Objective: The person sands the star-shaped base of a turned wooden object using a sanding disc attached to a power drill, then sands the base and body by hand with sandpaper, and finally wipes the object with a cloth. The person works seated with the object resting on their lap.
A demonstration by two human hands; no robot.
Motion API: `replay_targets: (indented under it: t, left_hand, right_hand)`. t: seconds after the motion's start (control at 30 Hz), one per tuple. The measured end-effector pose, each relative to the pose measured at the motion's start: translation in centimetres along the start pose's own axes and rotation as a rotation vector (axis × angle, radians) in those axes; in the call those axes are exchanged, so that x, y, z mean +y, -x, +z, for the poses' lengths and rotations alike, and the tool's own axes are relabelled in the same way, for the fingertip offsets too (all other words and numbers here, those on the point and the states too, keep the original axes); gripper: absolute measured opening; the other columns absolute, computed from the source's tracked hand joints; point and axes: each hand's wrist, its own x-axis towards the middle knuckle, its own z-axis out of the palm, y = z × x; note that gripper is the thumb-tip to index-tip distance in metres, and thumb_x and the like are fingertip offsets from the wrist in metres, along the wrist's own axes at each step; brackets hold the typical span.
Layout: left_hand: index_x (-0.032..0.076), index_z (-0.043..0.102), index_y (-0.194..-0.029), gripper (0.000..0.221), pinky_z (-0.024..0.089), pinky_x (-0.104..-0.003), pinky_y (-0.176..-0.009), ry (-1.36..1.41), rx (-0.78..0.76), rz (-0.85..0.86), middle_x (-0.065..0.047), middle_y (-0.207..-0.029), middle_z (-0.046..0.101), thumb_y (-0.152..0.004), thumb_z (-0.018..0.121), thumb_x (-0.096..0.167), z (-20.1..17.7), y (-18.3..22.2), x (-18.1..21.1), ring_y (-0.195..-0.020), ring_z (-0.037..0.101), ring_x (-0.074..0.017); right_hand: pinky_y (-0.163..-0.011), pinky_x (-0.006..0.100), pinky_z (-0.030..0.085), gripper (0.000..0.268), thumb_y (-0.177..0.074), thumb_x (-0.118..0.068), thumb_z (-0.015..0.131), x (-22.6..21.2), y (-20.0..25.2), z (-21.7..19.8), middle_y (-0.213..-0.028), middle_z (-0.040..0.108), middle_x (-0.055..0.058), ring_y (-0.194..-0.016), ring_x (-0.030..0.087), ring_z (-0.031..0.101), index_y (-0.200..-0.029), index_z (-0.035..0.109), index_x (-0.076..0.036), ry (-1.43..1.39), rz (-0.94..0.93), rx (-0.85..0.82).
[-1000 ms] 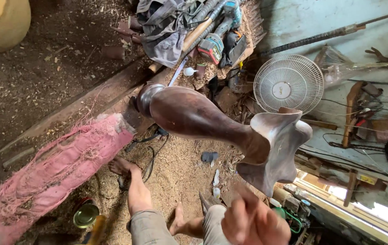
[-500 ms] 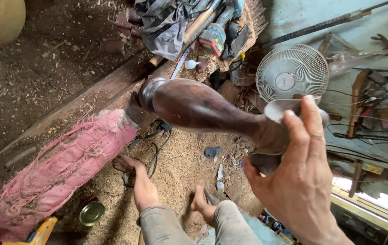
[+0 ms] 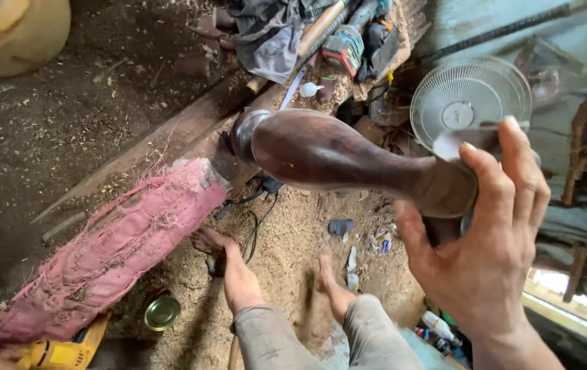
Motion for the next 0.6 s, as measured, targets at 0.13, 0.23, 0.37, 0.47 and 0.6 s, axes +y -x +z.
replay_targets:
  t: [0.13,0.23,0.37,0.47,0.6]
  left_hand:
    - [-0.004,0.058,-0.129,0.034,0.054,-0.044,-0.11,-0.033,0.027,0.064,-0.018,-0.127,0.065,-0.097,0.068,-0.002,0.6,-4.9,0.2,-0.122,0.065,-0.0297]
    - [-0.004,0.058,-0.13,0.035,0.054,-0.043,-0.11,-0.066,0.056,0.095,-0.018,-0.128,0.065,-0.097,0.068,-0.003,0.0,-7.9,-1.4,-0.122,0.065,-0.0291]
    - [-0.005,0.058,-0.131,0.036,0.055,-0.042,-0.11,-0.162,0.028,0.105,-0.018,-0.129,0.065,-0.098,0.069,-0.005,-1.4,-11.5,-3.4,-0.123,0.066,-0.0282]
    - [-0.005,0.057,-0.132,0.037,0.056,-0.041,-0.11,-0.22,0.042,0.156,-0.018,-0.13,0.065,-0.098,0.07,-0.006,-1.3,-12.7,-2.7,-0.123,0.066,-0.0276]
    - [-0.006,0.057,-0.134,0.038,0.057,-0.04,-0.11,-0.295,0.02,0.232,-0.018,-0.131,0.066,-0.098,0.071,-0.007,2.8,-13.4,0.5,-0.123,0.066,-0.0267]
  right_hand:
    - [-0.123,0.057,0.031,0.088,-0.072,-0.012,0.091,0.4,-0.3,0.1,-0.156,0.034,0.031,-0.146,0.046,0.029,-0.142,0.04,0.005,-0.08,-0.03,-0.08]
    - [-0.125,0.056,0.029,0.095,-0.068,-0.01,0.093,1.1,-0.4,0.2,-0.157,0.032,0.029,-0.147,0.043,0.023,-0.144,0.037,0.005,-0.119,-0.063,-0.123]
    - [-0.128,0.049,0.028,0.093,-0.078,-0.01,0.094,2.4,1.1,0.3,-0.162,0.031,0.024,-0.151,0.037,0.02,-0.149,0.036,0.004,-0.152,-0.055,-0.157]
    - [-0.127,0.05,0.026,0.087,-0.082,-0.015,0.094,2.0,0.2,0.0,-0.159,0.038,0.025,-0.15,0.038,0.025,-0.147,0.041,0.006,-0.174,-0.067,-0.131]
    - [-0.128,0.05,0.026,0.078,-0.084,-0.021,0.091,2.8,1.3,1.2,-0.152,0.047,0.027,-0.145,0.04,0.032,-0.143,0.048,0.006,-0.273,-0.074,0.009]
